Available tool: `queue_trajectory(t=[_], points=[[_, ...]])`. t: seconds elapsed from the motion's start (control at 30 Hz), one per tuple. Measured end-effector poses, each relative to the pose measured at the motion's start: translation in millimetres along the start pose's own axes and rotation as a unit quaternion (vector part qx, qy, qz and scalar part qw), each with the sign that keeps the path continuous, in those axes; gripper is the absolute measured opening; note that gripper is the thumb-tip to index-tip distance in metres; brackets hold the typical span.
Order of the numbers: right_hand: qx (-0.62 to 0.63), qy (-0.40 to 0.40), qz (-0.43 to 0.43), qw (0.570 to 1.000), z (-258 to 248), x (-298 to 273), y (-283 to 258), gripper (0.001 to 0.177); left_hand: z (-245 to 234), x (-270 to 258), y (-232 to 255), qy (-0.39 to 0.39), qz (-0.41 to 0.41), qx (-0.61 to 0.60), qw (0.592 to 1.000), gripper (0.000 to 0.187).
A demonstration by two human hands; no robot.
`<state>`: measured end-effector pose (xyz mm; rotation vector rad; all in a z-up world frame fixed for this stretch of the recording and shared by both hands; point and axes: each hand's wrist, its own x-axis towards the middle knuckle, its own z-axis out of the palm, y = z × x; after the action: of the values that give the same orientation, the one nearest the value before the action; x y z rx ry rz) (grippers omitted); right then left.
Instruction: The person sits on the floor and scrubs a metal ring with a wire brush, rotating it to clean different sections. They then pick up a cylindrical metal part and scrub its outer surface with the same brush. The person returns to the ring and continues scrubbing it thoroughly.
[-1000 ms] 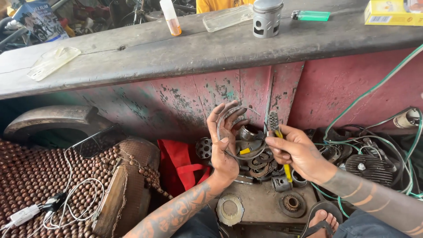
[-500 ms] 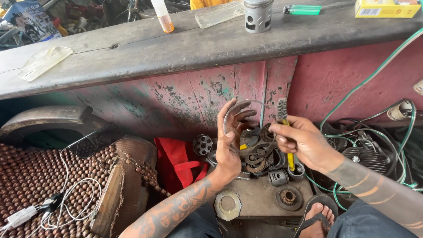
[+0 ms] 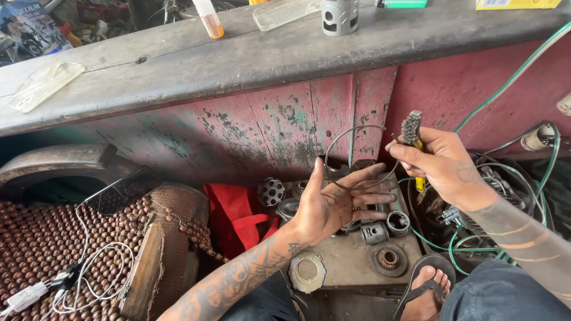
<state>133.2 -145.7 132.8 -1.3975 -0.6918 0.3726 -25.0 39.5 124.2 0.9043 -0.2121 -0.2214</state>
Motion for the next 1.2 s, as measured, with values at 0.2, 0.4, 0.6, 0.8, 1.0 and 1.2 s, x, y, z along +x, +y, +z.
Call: queue_trajectory(t=[0.2, 0.4, 0.6, 0.8, 1.0, 1.2], points=[[-0.054, -0.016, -0.003, 0.998, -0.3, -4.7, -7.7, 0.012, -3.7, 0.1, -2.1, -0.049, -0.007, -0.018, 0.999, 0.105], [-0.118, -0.020, -0.012, 0.993, -0.5, -6.6, -12.7, 0.011, -12.6, -2.1, -4.7, -0.074, -0.039, 0.044, 0.996, 0.109], [-0.166, -0.041, -0.034, 0.985, 1.2, -10.7, -22.2, 0.008, -21.7, -2.8, -9.4, -0.117, -0.042, 0.037, 0.992, 0.108], [-0.240, -0.077, -0.088, 0.964, 1.1, -9.0, -21.1, 0.020, -23.8, -2.3, -19.4, -0.124, -0.057, 0.048, 0.989, 0.095], [-0.226, -0.052, -0.053, 0.971, 10.7, -15.7, -33.0, 0.020, -19.8, -2.6, -17.8, -0.098, -0.048, -0.010, 0.994, 0.092], [-0.117, -0.033, -0.137, 0.983, 7.2, -21.7, -26.5, 0.036, -22.1, -0.1, -16.4, -0.068, 0.003, -0.080, 0.994, 0.093]])
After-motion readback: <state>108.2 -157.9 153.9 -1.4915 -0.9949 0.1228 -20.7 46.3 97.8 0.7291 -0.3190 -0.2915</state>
